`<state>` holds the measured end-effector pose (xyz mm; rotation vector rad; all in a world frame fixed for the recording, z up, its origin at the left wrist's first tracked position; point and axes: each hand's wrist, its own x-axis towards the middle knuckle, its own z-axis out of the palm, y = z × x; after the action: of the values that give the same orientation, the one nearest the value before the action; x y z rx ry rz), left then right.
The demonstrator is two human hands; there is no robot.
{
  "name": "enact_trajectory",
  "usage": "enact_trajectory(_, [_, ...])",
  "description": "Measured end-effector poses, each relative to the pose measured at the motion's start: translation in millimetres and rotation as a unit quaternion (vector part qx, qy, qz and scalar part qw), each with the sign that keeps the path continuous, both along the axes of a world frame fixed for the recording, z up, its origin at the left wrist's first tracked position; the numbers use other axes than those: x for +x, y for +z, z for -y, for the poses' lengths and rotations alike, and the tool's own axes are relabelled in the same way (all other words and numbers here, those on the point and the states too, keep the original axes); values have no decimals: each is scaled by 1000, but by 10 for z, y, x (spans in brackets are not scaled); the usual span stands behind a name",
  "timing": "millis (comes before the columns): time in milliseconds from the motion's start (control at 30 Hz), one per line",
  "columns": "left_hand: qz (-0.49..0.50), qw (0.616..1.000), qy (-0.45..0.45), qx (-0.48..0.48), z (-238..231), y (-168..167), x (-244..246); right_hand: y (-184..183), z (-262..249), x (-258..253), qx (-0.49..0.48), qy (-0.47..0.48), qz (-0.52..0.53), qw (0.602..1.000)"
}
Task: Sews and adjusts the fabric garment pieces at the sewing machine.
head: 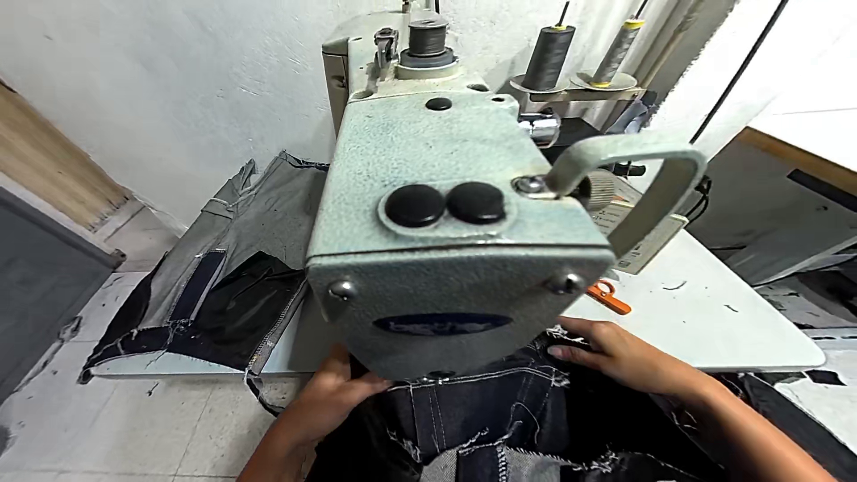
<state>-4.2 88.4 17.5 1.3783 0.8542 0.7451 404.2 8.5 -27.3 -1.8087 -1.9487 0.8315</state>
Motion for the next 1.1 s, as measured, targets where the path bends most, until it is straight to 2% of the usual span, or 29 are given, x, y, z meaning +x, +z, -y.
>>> enact_trajectory(67, [5,1000,-25,1,-21,-25,-19,-76,21,-2,-37,-43,-105,993])
enact_trajectory(167, [-29,998,-49,-9,-37,-12,-7,-111,53,-177,-66,-133,-283,947])
enact_trajectory(267, [-70,996,-43,-17,-41,-13,70,-81,55,-293,-27,-190,-333,923])
enact_trajectory(333, [-73,996,-23,-39,-19,-17,133,-81,38,-254,42,-177,-293,939])
enact_trajectory(400, [-27,998,-9,-52,18,-44,114,-52,21,-225,109,-158,-243,951])
enact_trajectory(467, [41,999,-8,-25,17,-128,-103,22,4,-322,144,-128,-192,962])
enact_trajectory(533, [28,999,26,1,-88,-215,-473,122,-45,-617,168,-78,-114,976])
enact_trajectory(600, [-35,996,80,8,-183,-285,-809,194,-165,-1018,216,-43,-46,974])
enact_trajectory(667, [-36,990,133,14,-216,-372,-1027,216,-319,-1284,262,-33,-1,965])
enact_trajectory(833, [-8,986,162,34,-221,-376,-1131,325,-485,-1401,321,-30,38,946])
enact_trajectory(900, [-6,987,157,34,-239,-382,-1111,362,-485,-1398,316,-34,43,947])
enact_trajectory(933, [0,988,151,35,-245,-393,-1107,400,-495,-1395,283,-35,41,958])
enact_trajectory(1000, [17,990,135,37,-249,-419,-1108,539,-533,-1403,157,-34,16,987])
enact_trajectory(1100, [31,991,123,42,-249,-448,-1124,583,-543,-1418,119,-41,21,992])
